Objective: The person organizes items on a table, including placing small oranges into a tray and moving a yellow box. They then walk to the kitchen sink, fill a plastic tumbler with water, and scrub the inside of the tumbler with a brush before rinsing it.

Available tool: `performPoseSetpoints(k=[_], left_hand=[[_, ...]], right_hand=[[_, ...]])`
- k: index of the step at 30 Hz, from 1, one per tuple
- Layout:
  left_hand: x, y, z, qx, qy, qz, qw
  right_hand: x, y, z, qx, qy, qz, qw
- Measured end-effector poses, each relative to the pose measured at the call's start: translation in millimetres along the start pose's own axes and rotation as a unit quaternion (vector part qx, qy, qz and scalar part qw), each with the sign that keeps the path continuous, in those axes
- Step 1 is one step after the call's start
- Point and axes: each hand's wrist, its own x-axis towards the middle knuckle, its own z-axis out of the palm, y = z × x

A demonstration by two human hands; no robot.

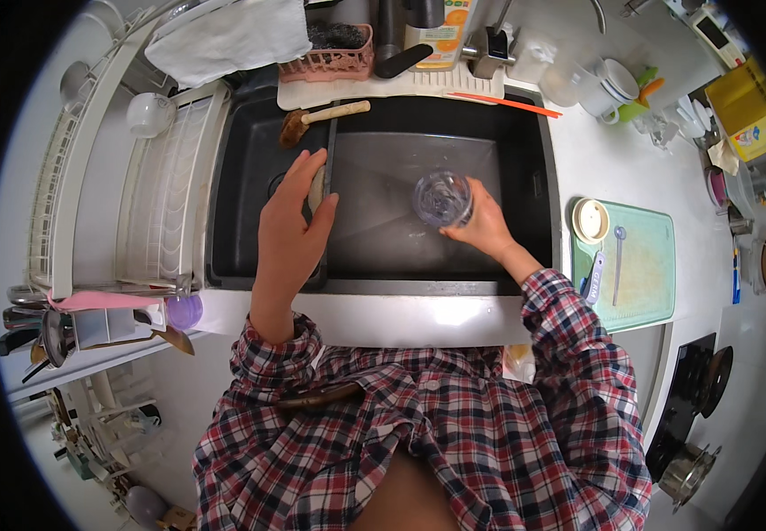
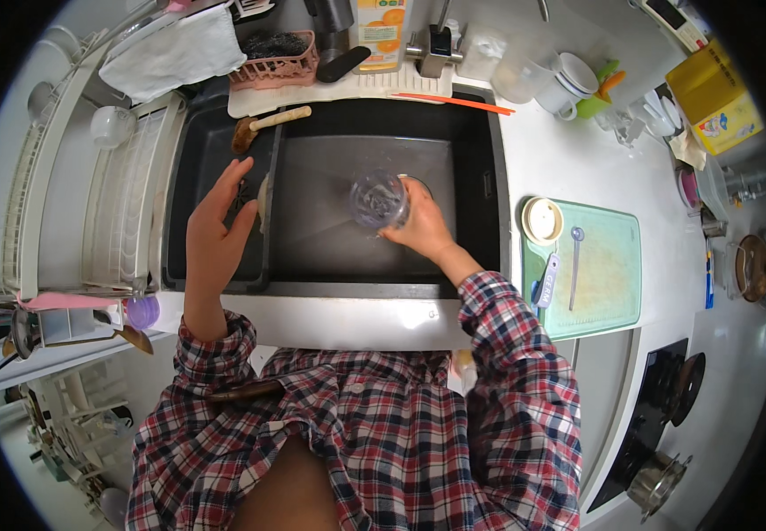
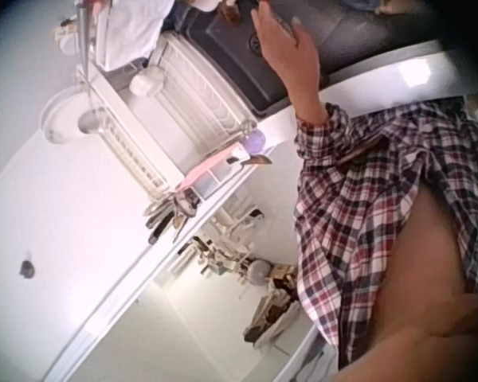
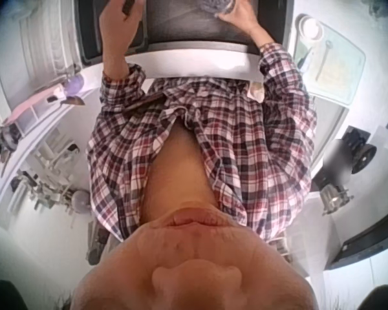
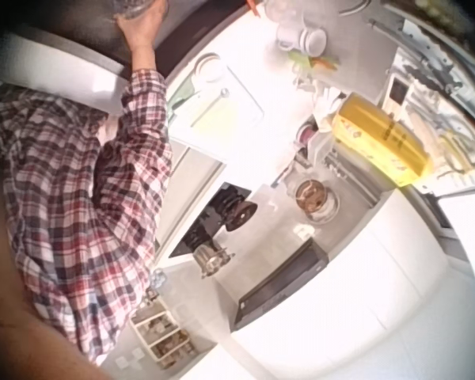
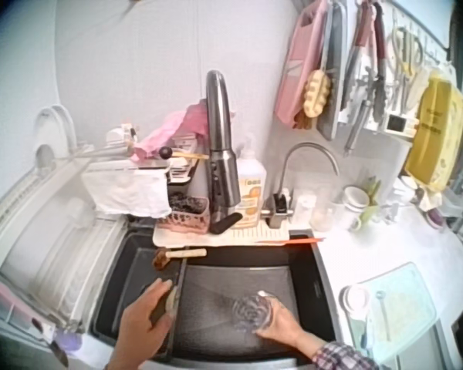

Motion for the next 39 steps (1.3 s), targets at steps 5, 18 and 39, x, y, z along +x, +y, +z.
performPoseSetpoints(k=[5,18,39], left_hand=[[-21,-21,-14,0.038,0.025,0.022,0.999],[-44,-16,-22,0.0,0.005,-0.056,0.998],[-40,-23,-15,0.027,0.007,0.026,0.999]], right_hand=[[-3,34,-17,-0.031,-0.171,0.072,0.982],[90,43,25,0.287,-0.104,0.365,0.879],[30,37,-84,0.021,-0.153,0.103,0.983]])
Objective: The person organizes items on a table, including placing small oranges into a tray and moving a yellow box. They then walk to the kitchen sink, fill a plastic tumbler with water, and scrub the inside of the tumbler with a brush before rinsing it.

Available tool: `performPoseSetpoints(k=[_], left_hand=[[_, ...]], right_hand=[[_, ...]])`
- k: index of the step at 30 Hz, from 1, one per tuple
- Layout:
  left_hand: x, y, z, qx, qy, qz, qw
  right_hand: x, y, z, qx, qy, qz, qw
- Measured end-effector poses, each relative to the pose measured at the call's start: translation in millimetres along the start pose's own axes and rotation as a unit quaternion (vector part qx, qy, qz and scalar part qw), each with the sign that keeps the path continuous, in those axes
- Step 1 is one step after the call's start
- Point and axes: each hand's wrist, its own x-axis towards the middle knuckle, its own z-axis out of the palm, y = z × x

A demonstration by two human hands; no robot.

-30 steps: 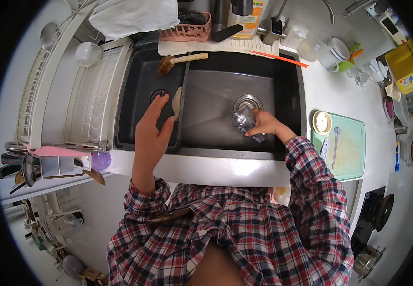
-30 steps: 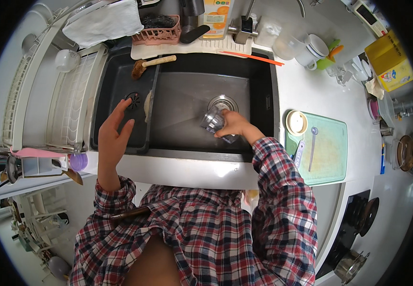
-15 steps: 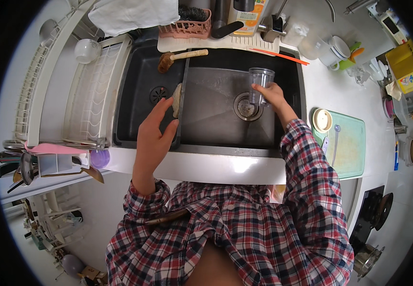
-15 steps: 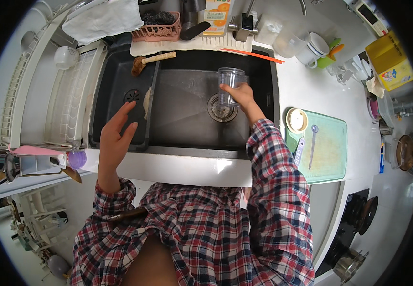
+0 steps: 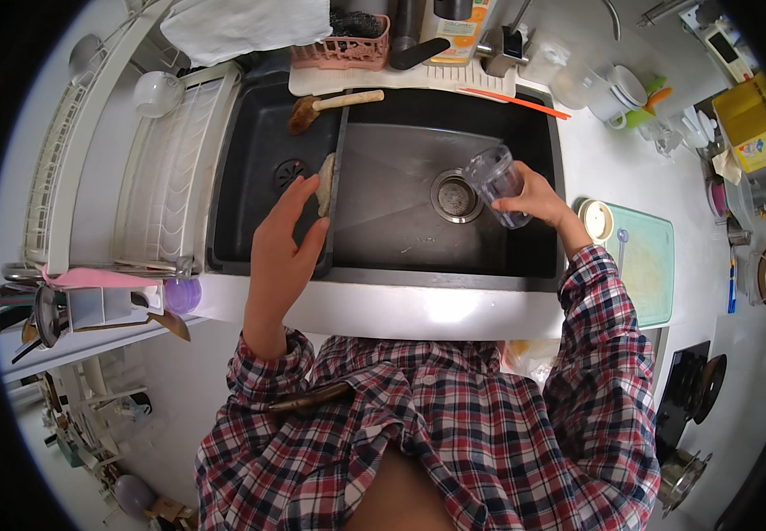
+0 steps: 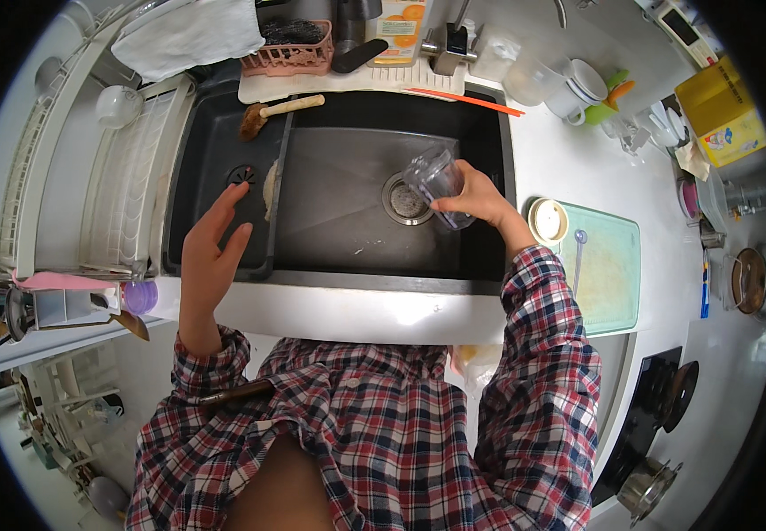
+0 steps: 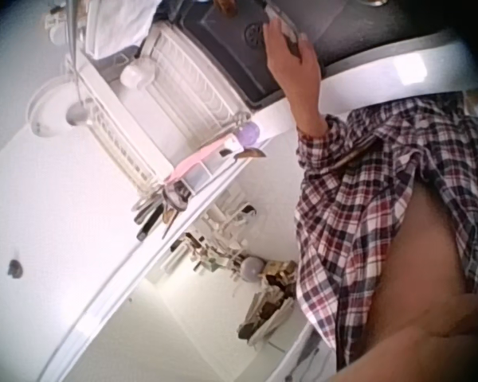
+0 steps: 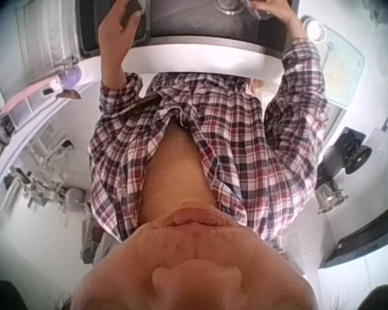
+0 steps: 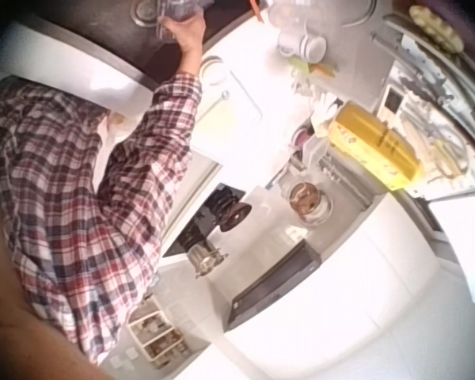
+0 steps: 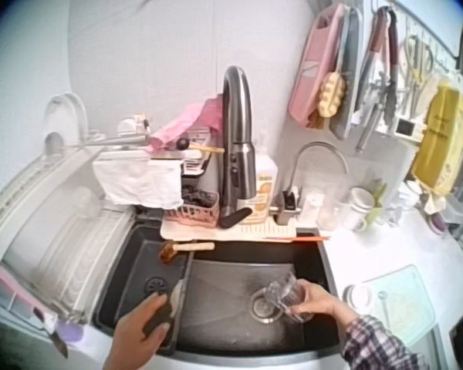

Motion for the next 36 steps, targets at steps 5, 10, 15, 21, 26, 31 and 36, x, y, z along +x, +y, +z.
performPoseSetpoints(k=[5,10,15,21,26,31,36], left_hand=[[-8,8,-10,-0.036,-0.013,-0.093,0.995],[-20,1,-11,-0.022,-0.005,-0.071,0.997],[-23,15,-14,-0.014,0.005,-0.072,0.997],[-45,20,-22,-0.011,0.052,-0.079,0.995],[-65,16,-25,0.013,0.075,-0.077,0.994],[-81,17,-34,0.012,0.083,-0.11,0.99],[-84,5,-50,0.02,0.097,-0.094,0.991]], right_hand=[[5,-12,-7,-0.229,-0.163,-0.151,0.948],[-5,-80,13,-0.521,-0.303,-0.068,0.795],[-12,-123,30,-0.653,-0.301,0.039,0.694],[0,-161,9,-0.554,-0.252,-0.07,0.79],[38,-140,25,-0.684,-0.346,0.048,0.64],[56,-184,16,-0.608,-0.233,-0.082,0.755],[80,-265,40,-0.394,-0.139,-0.248,0.874]])
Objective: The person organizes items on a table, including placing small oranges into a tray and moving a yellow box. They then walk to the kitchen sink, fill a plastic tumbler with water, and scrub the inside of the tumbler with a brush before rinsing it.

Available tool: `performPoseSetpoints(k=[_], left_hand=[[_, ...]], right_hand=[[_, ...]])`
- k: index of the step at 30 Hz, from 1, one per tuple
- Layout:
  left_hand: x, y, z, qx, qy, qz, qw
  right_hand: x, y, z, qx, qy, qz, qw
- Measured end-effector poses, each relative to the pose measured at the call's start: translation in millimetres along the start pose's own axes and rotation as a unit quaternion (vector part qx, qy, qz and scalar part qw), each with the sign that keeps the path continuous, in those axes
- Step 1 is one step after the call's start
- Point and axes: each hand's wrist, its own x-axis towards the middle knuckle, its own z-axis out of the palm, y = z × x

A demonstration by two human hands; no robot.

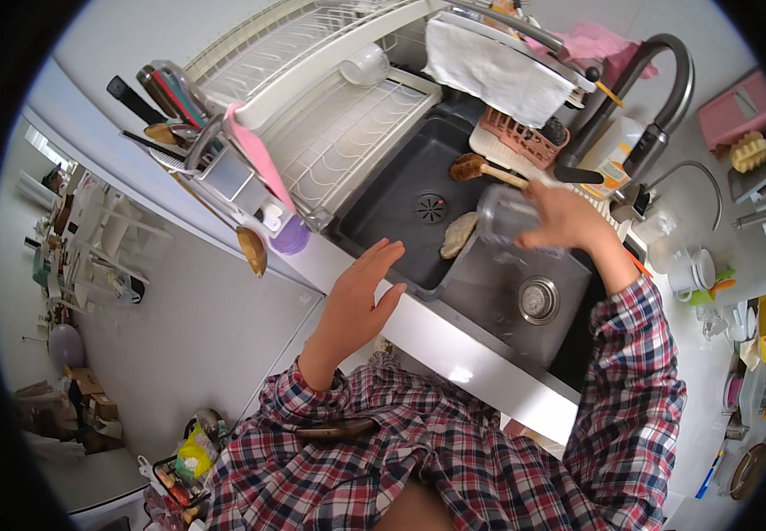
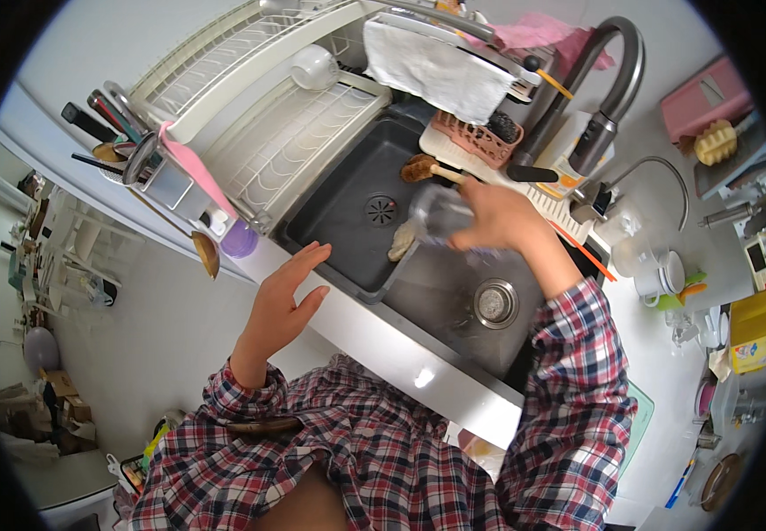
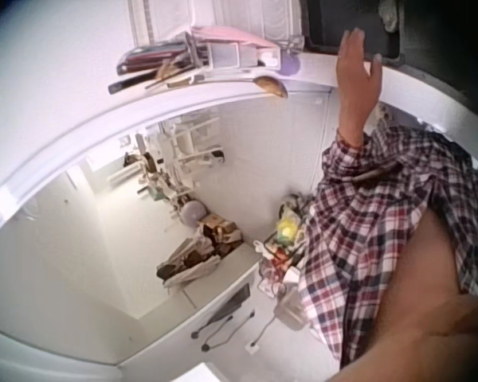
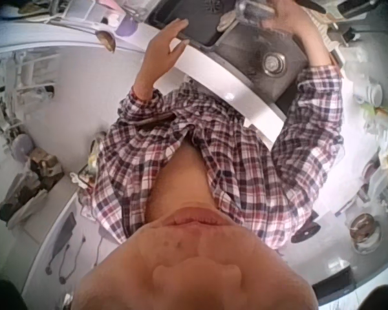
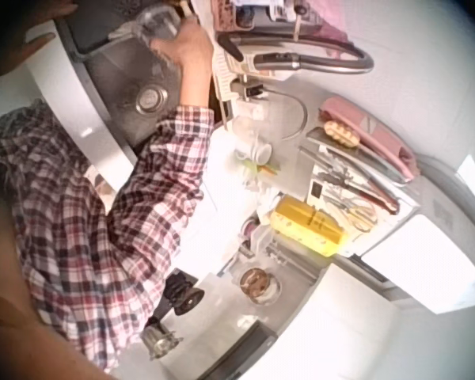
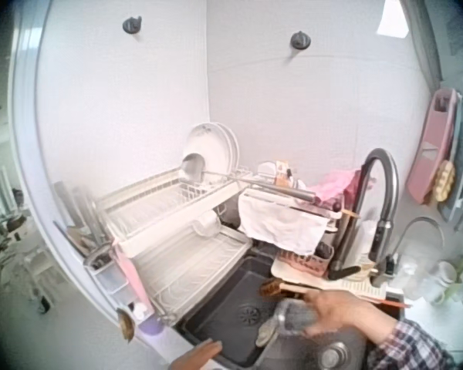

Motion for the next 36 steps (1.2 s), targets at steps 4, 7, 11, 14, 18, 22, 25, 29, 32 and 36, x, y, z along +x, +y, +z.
performPoseSetpoints(k=[4,7,11,14,18,22,25,29,32,36], left_hand=[[-1,-5,-18,0.02,-0.02,0.004,1.0],[-7,-14,-30,0.026,-0.029,0.023,0.999],[-15,-16,-40,0.009,-0.037,0.005,0.999],[-23,-22,-56,0.004,-0.034,-0.011,0.999],[-24,-25,-56,-0.01,-0.035,-0.018,0.999],[-24,-29,-62,-0.026,-0.034,-0.014,0.999],[-23,-31,-62,-0.024,-0.034,-0.016,0.999],[-17,-30,-55,-0.039,-0.047,-0.014,0.998],[-8,-22,-49,-0.046,-0.068,-0.007,0.997],[1,-6,-49,-0.054,-0.081,0.002,0.995]], right_hand=[[78,-86,-14,-0.032,0.154,-0.109,0.982],[136,-151,-18,-0.104,0.145,-0.158,0.971],[226,-204,17,-0.255,0.226,-0.246,0.908],[262,-237,32,-0.205,0.328,-0.29,0.875],[329,-256,88,0.024,0.355,-0.369,0.859],[339,-265,104,0.081,0.323,-0.368,0.868],[342,-270,108,0.102,0.313,-0.373,0.867],[338,-260,110,0.12,0.307,-0.379,0.865],[327,-244,105,0.145,0.311,-0.385,0.857],[276,-226,90,0.014,0.406,-0.447,0.797]])
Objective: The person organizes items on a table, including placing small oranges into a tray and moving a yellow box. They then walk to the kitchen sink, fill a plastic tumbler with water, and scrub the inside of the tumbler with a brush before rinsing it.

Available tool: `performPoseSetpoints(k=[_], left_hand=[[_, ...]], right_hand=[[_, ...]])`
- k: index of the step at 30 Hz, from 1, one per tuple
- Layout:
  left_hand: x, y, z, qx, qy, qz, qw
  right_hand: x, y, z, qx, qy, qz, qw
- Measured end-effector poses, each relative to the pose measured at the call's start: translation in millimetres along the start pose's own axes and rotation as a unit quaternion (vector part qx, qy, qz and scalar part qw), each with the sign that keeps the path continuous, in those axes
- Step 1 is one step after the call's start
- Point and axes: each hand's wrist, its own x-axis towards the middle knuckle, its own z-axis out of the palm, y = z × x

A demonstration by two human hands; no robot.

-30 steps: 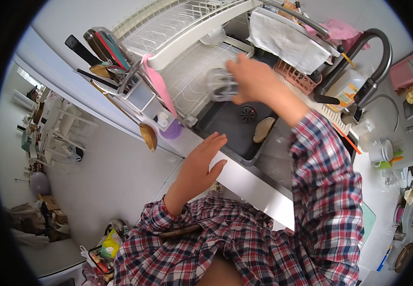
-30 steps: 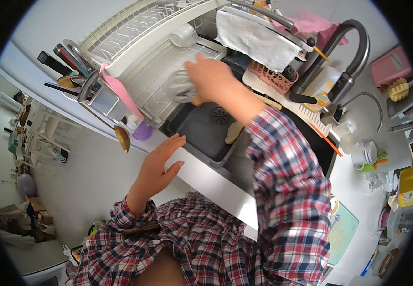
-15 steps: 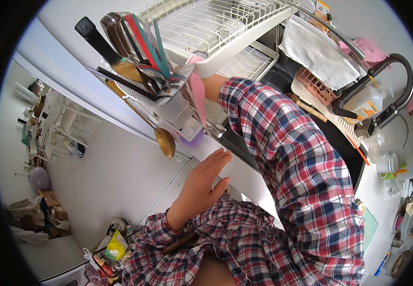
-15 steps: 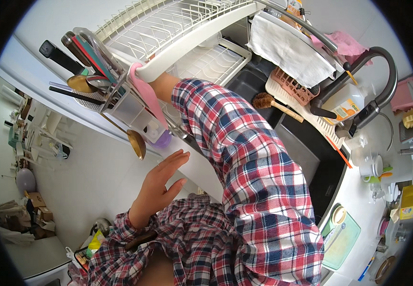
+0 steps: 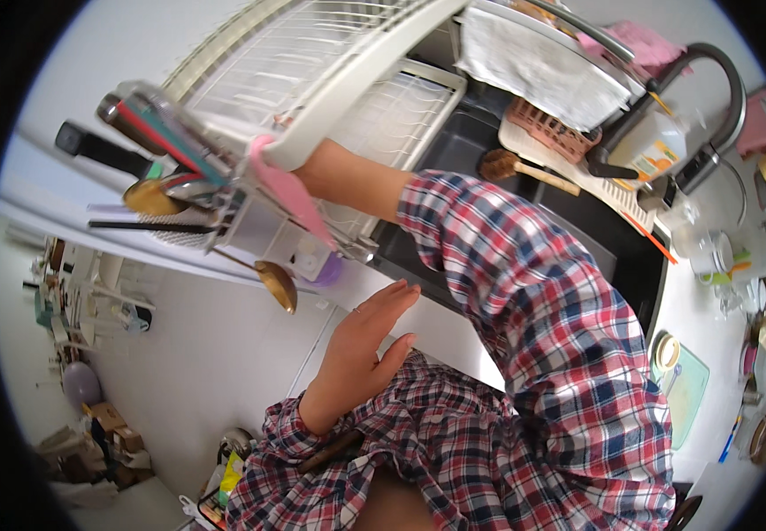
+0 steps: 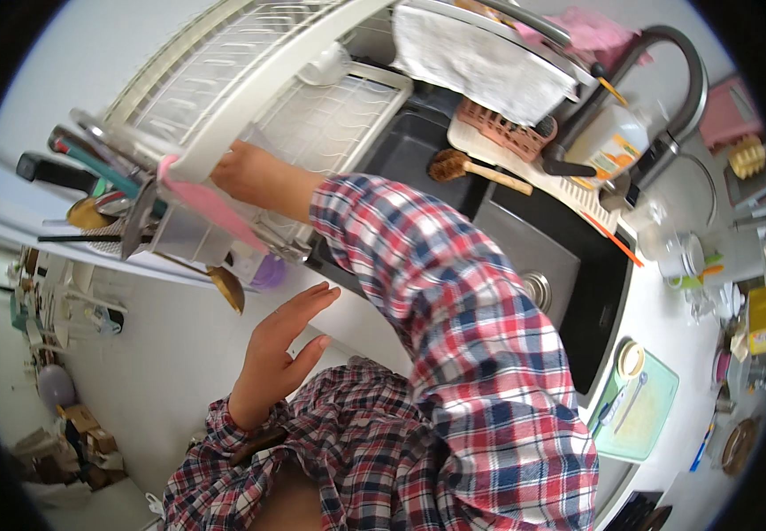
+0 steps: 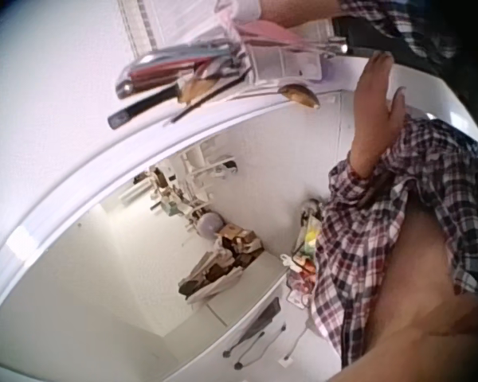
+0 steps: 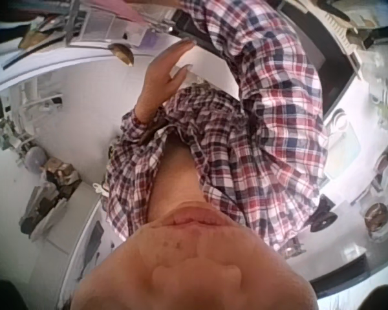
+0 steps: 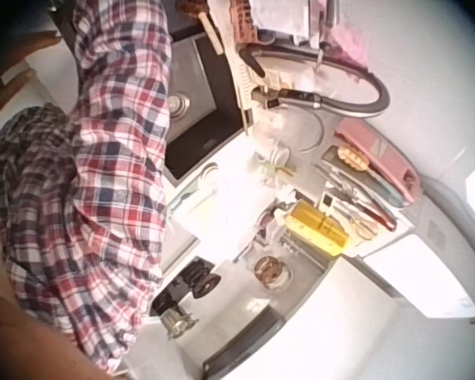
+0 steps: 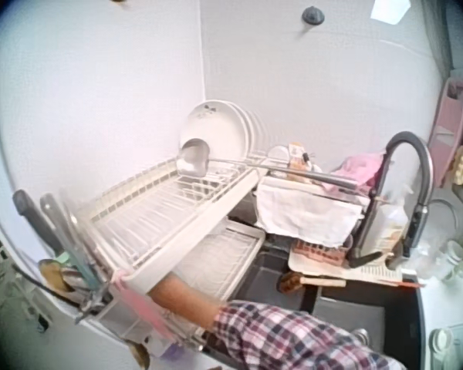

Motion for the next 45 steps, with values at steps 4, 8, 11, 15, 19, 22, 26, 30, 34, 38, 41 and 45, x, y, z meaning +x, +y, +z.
performPoseSetpoints(k=[4,8,11,15,19,22,26,30,34,38,41,45], left_hand=[[17,11,18,-0.052,-0.067,0.041,0.996],[46,33,63,-0.089,-0.134,0.111,0.981],[49,50,102,-0.125,-0.107,0.146,0.976],[49,51,135,-0.159,-0.09,0.114,0.977],[55,91,157,-0.095,-0.113,0.109,0.983],[57,104,175,-0.106,-0.173,0.089,0.975],[54,107,190,-0.082,-0.189,0.101,0.973],[55,106,195,-0.068,-0.19,0.091,0.975],[54,113,197,-0.054,-0.187,0.085,0.977],[54,111,192,-0.039,-0.186,0.099,0.977],[49,107,186,-0.042,-0.176,0.086,0.98],[45,104,182,-0.042,-0.167,0.072,0.982]], right_hand=[[-60,-43,-106,-0.271,-0.132,0.054,0.952],[-146,-92,-233,-0.057,-0.132,0.375,0.916],[-198,-142,-306,0.202,-0.042,0.592,0.779],[-270,-225,-300,-0.198,-0.17,0.638,0.725],[-351,-261,-371,-0.132,0.045,0.734,0.665],[-418,-290,-429,-0.234,0.113,0.806,0.532],[-466,-302,-451,-0.262,0.14,0.854,0.428],[-490,-282,-447,-0.243,0.121,0.849,0.453],[-508,-232,-434,-0.277,0.084,0.808,0.513],[-534,-201,-423,-0.277,0.053,0.824,0.491],[-543,-197,-422,-0.271,0.039,0.84,0.468],[-546,-196,-422,-0.281,-0.017,0.837,0.469]])
